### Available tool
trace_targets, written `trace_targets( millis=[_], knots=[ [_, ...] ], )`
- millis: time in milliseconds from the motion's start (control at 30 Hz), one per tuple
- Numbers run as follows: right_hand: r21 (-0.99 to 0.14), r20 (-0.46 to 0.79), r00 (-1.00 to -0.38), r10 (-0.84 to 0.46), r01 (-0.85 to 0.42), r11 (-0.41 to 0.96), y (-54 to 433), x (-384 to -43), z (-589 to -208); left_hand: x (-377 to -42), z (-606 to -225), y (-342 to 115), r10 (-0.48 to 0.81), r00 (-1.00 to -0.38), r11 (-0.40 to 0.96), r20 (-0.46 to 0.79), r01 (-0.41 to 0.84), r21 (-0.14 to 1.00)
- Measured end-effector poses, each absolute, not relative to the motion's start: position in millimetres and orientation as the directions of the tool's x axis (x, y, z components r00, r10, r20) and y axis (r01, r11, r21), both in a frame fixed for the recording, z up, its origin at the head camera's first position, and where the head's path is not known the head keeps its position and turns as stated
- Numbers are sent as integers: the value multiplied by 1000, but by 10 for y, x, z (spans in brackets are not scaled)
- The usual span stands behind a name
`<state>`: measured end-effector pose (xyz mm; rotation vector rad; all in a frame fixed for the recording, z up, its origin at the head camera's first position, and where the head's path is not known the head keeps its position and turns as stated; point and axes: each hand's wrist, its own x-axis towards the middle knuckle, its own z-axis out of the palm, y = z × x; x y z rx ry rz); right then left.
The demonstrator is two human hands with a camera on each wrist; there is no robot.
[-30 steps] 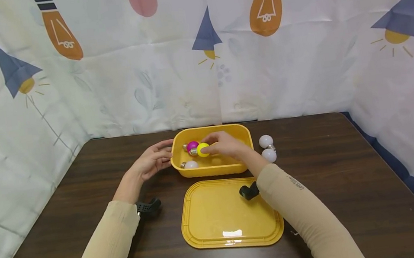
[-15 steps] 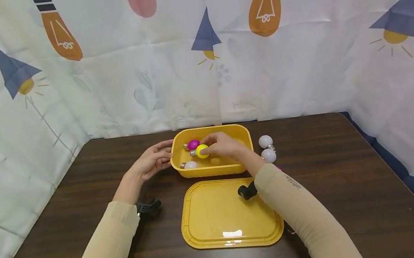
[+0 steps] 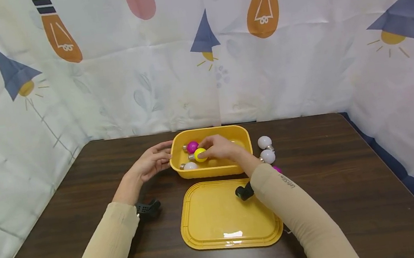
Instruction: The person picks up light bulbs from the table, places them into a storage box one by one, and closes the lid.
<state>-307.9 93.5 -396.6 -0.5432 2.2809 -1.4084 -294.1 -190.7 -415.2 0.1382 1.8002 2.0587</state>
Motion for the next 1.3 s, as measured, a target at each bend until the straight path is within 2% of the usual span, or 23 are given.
trace_targets(
  millis=[567, 1300],
  knots=[
    [-873, -79, -812, -578, -224, 434, 891, -3086, -4020, -2922, -4145, -1913, 342, -920, -87, -192, -234, 968],
    [-904, -47, -839, -543, -196, 381, 989, -3073, -3999, -2919, -4127, -1889, 337, -922, -90, -189, -231, 969]
  ],
)
